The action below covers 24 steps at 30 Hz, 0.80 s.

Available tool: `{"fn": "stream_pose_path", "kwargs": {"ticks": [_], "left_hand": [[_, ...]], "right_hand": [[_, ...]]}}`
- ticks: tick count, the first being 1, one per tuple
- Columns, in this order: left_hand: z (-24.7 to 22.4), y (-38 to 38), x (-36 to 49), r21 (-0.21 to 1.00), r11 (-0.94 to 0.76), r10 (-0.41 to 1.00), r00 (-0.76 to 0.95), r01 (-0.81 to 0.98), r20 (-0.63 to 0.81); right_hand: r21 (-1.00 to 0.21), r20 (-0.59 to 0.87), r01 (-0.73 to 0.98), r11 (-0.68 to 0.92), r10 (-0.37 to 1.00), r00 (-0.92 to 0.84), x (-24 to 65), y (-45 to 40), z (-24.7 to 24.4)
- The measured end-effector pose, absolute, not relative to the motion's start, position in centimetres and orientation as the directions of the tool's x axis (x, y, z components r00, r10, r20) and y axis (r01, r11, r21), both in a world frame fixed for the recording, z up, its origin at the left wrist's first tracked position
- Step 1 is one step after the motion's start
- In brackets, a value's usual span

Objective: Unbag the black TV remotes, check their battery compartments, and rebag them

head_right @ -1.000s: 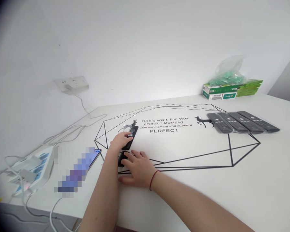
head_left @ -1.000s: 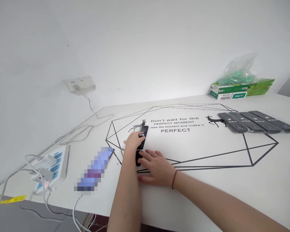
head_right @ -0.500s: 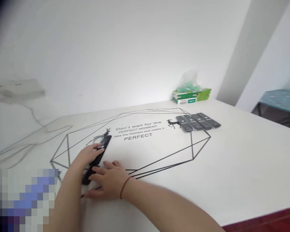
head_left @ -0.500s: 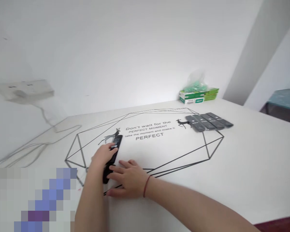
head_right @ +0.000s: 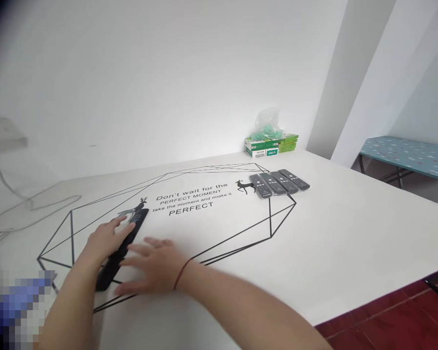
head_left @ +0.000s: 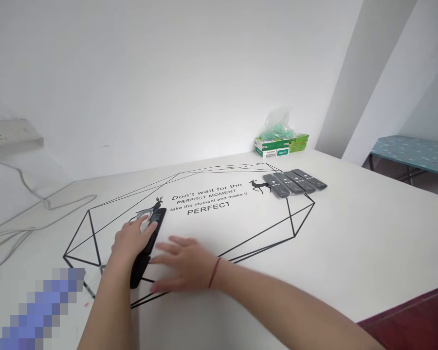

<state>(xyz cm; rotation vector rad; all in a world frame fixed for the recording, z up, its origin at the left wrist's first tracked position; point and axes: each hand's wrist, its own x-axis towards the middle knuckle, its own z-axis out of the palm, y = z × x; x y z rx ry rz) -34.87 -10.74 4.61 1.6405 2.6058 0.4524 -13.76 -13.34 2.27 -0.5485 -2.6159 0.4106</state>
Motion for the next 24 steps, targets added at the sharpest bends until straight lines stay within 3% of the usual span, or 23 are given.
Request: {"fn": "stream_pose_path", "kwargs": {"ticks": [2, 3, 5, 8, 10, 14, 18, 24], "left_hand": [[5.3, -10.8, -33.2, 0.297, 0.413, 0.86, -0.476, 0.861, 0.182], [5.6, -10.7, -32.3, 0.318, 0.392, 0.859, -0.467, 0.863, 0.209], [5.7, -10.5, -30.1, 0.346, 0.307, 0.878, -0.404, 0.887, 0.257], [5.2, -10.3, -26.3, 0.365, 0.112, 0.925, -0.231, 0.924, 0.301], [4.7, -10.6, -23.5, 0.43, -0.005, 0.946, -0.134, 0.903, 0.294], [3.0, -11.7, -18.2, 0.545, -0.195, 0.955, 0.033, 0.816, 0.294], [1.4, -12.4, -15.8, 0.533, -0.354, 0.927, 0.215, 0.769, 0.307], [0.9, -12.0, -16.9, 0.628, -0.372, 0.928, 0.252, 0.683, 0.276]], "right_hand": [[-0.324, 0.39, 0.485, 0.813, 0.581, -0.714, -10.2, -11.1, 2.4], [-0.32, 0.387, 0.648, 0.691, 0.72, -0.577, -7.9, -9.9, 2.4], [-0.347, 0.392, 0.805, 0.481, 0.854, -0.342, -2.9, -7.2, 2.4], [-0.393, 0.381, 0.914, 0.102, 0.922, 0.061, 3.7, -4.1, 2.1], [-0.413, 0.349, 0.908, -0.063, 0.91, 0.222, 6.1, -2.8, 1.7], [-0.433, 0.303, 0.877, -0.209, 0.883, 0.36, 7.0, -1.8, 0.9], [-0.444, 0.251, 0.857, -0.261, 0.882, 0.399, 7.1, -1.7, 1.1], [-0.494, 0.138, 0.808, -0.322, 0.888, 0.438, 7.3, -1.4, 1.6]]}}
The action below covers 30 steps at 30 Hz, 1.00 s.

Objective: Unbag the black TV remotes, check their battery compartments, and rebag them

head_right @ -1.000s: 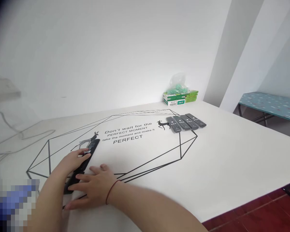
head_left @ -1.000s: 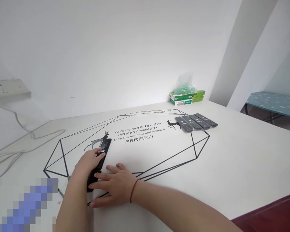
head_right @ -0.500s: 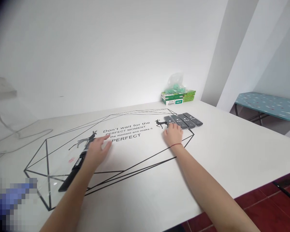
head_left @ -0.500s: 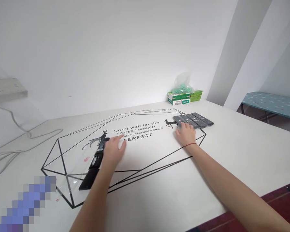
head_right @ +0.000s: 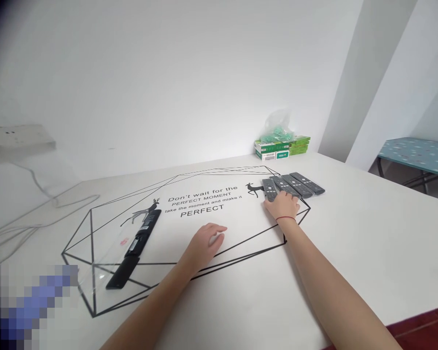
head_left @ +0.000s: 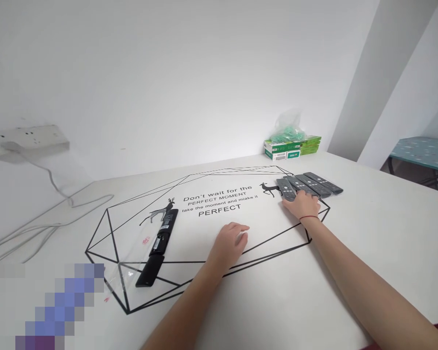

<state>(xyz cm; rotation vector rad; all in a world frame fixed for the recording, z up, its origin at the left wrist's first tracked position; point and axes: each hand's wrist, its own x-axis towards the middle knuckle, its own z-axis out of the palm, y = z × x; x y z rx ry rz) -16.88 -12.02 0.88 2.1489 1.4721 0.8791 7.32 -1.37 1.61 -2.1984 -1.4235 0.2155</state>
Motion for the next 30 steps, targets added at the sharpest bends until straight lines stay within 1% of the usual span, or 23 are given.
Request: {"fn": "stream_pose_path", "kwargs": {"ticks": [3, 6, 9, 12, 14, 15, 16, 17, 19, 21, 23, 27, 30], "left_hand": [[1.2, -12.1, -17.1, 0.673, -0.352, 0.936, 0.247, 0.651, 0.25], [1.3, -12.3, -16.9, 0.701, -0.342, 0.939, 0.245, 0.626, 0.24], [1.5, -12.4, -16.7, 0.764, -0.283, 0.959, 0.197, 0.58, 0.205], [1.8, -12.3, -16.6, 0.86, -0.134, 0.991, 0.081, 0.493, 0.108], [2.0, -12.0, -16.7, 0.919, -0.006, 1.0, -0.018, 0.395, 0.015], [2.0, -11.8, -16.7, 0.942, 0.042, 0.998, -0.057, 0.333, -0.024], [2.1, -11.6, -16.8, 0.961, 0.068, 0.996, -0.079, 0.267, -0.049], [2.2, -11.4, -16.9, 0.977, 0.075, 0.994, -0.089, 0.198, -0.059], [2.2, -11.3, -17.1, 0.997, 0.041, 0.996, -0.08, 0.062, -0.036], [2.4, -11.3, -17.3, 0.999, -0.001, 0.998, -0.065, -0.054, -0.002], [2.7, -11.6, -17.4, 0.99, 0.0, 0.998, -0.059, -0.139, -0.009], [3.8, -12.2, -17.9, 0.962, 0.018, 0.997, -0.07, -0.272, -0.038], [5.0, -12.6, -18.2, 0.937, 0.0, 0.999, -0.03, -0.35, -0.011]], "right_hand": [[-0.548, 0.077, 0.764, -0.34, 0.889, 0.45, 7.3, -1.5, 1.8], [-0.623, 0.057, 0.729, -0.285, 0.912, 0.406, 6.9, -1.9, 2.3], [-0.732, 0.03, 0.657, -0.18, 0.955, 0.295, 5.6, -2.7, 2.8], [-0.847, -0.032, 0.523, -0.1, 0.99, 0.138, 3.1, -4.3, 3.0], [-0.915, -0.064, 0.399, -0.063, 0.998, 0.01, 1.2, -5.9, 3.0], [-0.95, -0.075, 0.308, -0.051, 0.995, -0.067, 0.4, -6.8, 3.0], [-0.984, -0.088, 0.165, -0.061, 0.983, -0.159, -0.4, -7.7, 3.0], [-0.995, -0.093, 0.047, -0.084, 0.965, -0.247, -1.0, -8.5, 3.0], [-0.986, -0.1, -0.086, -0.145, 0.911, -0.4, -1.9, -10.0, 2.9], [-0.979, -0.107, -0.097, -0.181, 0.852, -0.513, -2.3, -11.0, 2.9], [-0.969, -0.144, -0.083, -0.234, 0.8, -0.582, -2.3, -11.7, 3.1], [-0.921, -0.273, -0.021, -0.39, 0.681, -0.679, -2.2, -12.4, 3.5], [-0.917, -0.281, 0.001, -0.398, 0.647, -0.709, -2.1, -12.6, 3.6]]}}
